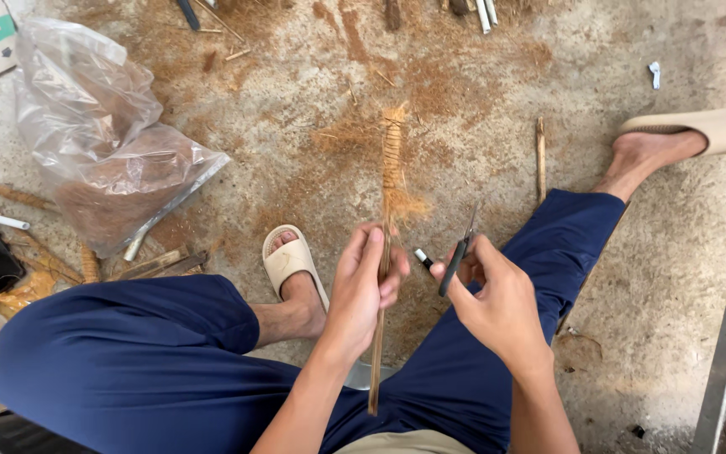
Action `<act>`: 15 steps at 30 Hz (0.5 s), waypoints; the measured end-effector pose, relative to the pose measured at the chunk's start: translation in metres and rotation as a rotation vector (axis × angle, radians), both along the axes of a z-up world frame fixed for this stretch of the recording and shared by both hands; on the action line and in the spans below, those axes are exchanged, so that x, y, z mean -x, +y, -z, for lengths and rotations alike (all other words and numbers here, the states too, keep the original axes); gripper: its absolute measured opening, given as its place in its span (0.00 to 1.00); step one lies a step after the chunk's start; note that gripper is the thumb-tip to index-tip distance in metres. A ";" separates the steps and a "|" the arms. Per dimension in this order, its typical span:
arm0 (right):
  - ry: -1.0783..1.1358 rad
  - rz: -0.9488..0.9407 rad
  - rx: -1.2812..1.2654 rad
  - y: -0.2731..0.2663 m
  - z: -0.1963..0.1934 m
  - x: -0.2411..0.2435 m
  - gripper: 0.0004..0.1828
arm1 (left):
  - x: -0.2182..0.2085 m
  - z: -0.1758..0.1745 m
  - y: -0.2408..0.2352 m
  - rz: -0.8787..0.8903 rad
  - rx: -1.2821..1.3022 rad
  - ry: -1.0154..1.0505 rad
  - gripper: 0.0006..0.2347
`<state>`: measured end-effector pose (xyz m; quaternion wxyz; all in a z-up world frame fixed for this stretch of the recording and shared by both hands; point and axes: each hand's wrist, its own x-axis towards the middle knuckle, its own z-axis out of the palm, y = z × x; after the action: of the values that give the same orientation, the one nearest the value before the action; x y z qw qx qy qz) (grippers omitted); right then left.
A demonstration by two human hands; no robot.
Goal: The person sits on the floor and wraps a thin string around a wooden broom handle using a cylindrical tool to guide the winding. They continue wrapping the string along the handle and then use scissors to cut the excess string.
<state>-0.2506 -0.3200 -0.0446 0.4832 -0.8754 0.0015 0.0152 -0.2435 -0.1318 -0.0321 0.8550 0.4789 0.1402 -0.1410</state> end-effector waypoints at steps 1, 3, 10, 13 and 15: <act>-0.094 -0.017 0.190 0.003 -0.006 -0.003 0.18 | 0.005 -0.007 0.005 0.003 0.058 0.035 0.09; -0.247 -0.047 0.443 0.006 -0.015 -0.007 0.21 | 0.015 -0.017 0.018 0.075 0.115 0.014 0.10; -0.479 -0.121 0.874 -0.004 -0.036 -0.009 0.29 | 0.029 -0.017 0.028 0.083 0.044 0.033 0.11; -0.536 -0.161 0.992 -0.003 -0.046 -0.013 0.30 | 0.033 -0.013 0.023 0.067 -0.014 -0.013 0.12; -0.547 -0.193 1.051 -0.002 -0.053 -0.015 0.30 | 0.035 -0.011 0.021 0.054 0.001 -0.049 0.12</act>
<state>-0.2357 -0.3216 0.0081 -0.0351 -0.9653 -0.1953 -0.1697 -0.2784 -0.1106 -0.0209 0.8543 0.4854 0.1060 -0.1524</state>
